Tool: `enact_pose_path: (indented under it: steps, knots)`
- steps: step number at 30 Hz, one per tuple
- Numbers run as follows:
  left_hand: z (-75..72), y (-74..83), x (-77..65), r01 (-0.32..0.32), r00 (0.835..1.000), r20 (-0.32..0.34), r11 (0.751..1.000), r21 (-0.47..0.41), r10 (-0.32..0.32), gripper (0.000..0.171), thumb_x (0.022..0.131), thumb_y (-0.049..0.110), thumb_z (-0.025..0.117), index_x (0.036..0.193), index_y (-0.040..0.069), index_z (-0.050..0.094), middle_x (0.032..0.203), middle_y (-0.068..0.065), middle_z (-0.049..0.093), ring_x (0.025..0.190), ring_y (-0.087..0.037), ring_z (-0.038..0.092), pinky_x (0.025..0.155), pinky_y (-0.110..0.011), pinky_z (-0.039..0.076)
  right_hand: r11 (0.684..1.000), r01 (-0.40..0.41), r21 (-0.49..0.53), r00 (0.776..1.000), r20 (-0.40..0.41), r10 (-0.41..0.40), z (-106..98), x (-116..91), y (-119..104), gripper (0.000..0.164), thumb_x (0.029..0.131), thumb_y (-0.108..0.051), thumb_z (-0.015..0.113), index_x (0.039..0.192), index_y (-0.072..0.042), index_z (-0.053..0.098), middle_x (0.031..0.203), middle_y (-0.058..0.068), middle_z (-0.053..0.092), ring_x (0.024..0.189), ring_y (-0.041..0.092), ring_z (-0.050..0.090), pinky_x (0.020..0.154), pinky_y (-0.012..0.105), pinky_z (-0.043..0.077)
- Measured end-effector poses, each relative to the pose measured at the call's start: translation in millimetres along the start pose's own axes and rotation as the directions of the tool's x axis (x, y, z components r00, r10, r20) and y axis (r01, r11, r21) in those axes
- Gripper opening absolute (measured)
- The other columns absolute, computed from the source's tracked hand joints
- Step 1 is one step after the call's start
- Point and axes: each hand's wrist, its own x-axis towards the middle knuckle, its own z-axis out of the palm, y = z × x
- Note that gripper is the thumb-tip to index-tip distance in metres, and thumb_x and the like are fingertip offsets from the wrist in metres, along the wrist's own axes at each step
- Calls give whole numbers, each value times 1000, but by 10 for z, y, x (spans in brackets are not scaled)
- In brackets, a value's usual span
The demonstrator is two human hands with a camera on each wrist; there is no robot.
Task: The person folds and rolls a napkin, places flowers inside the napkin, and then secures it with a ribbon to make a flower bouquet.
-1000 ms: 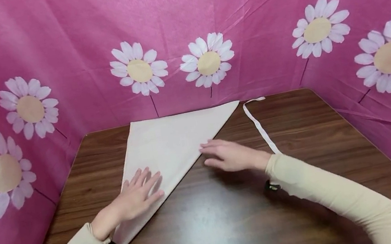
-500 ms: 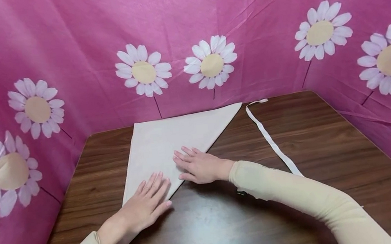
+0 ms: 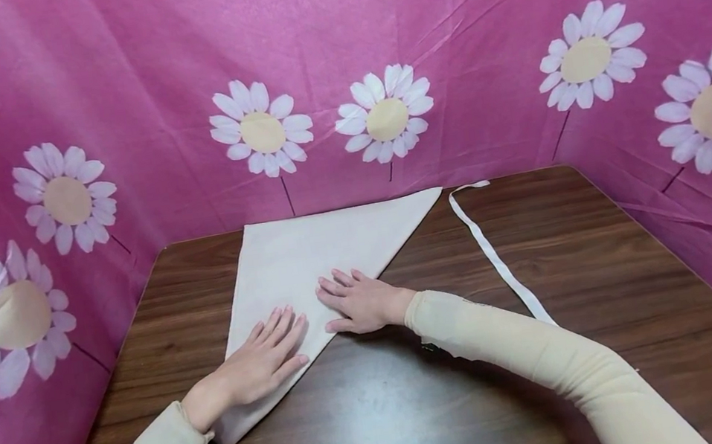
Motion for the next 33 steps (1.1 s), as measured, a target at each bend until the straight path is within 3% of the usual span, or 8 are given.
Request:
enact_pose_path:
  steps: [8, 16, 23, 27, 33]
  knots:
    - [27, 4, 25, -33, 999, -20, 999, -9, 33, 67, 107, 41, 49, 158, 1, 30, 162, -29, 18, 150, -47, 13, 113, -69, 17, 1000, -11, -15, 1000, 10, 11, 2, 11, -11, 74, 105, -62, 31, 163, -17, 21, 168, 5, 13, 154, 30, 7, 121, 52, 14]
    - [22, -1, 15, 16, 1000, 24, 998, -64, -14, 66, 107, 44, 46, 159, 5, 30, 163, -26, 18, 150, -47, 12, 112, -72, 13, 997, -70, 33, 996, 49, 69, -14, -15, 17, 72, 104, -64, 30, 163, -25, 20, 169, 4, 10, 154, 31, 8, 121, 55, 13]
    - [41, -28, -11, 23, 999, 27, 994, -105, -20, 67, 106, 45, 48, 159, 7, 31, 164, -27, 17, 149, -49, 11, 111, -73, 9, 981, -163, 102, 983, 108, 152, -64, -74, 221, 72, 104, -65, 31, 164, -27, 18, 170, 1, 8, 155, 31, 5, 121, 55, 11]
    - [35, -19, -16, 39, 999, 41, 993, -110, -34, 68, 107, 46, 47, 159, 7, 30, 165, -25, 15, 151, -47, 10, 113, -72, 8, 975, -154, 160, 984, 115, 137, -36, -75, 344, 71, 105, -63, 30, 164, -27, 17, 170, 2, 6, 155, 32, 2, 121, 56, 8]
    - [49, -19, -17, 7, 1000, 0, 992, -127, -7, 67, 106, 42, 51, 158, 5, 33, 162, -28, 20, 149, -50, 13, 111, -74, 9, 976, -137, 170, 983, 148, 112, -67, -92, 449, 68, 107, -59, 28, 164, -25, 12, 170, 3, 1, 155, 31, -1, 121, 55, 6]
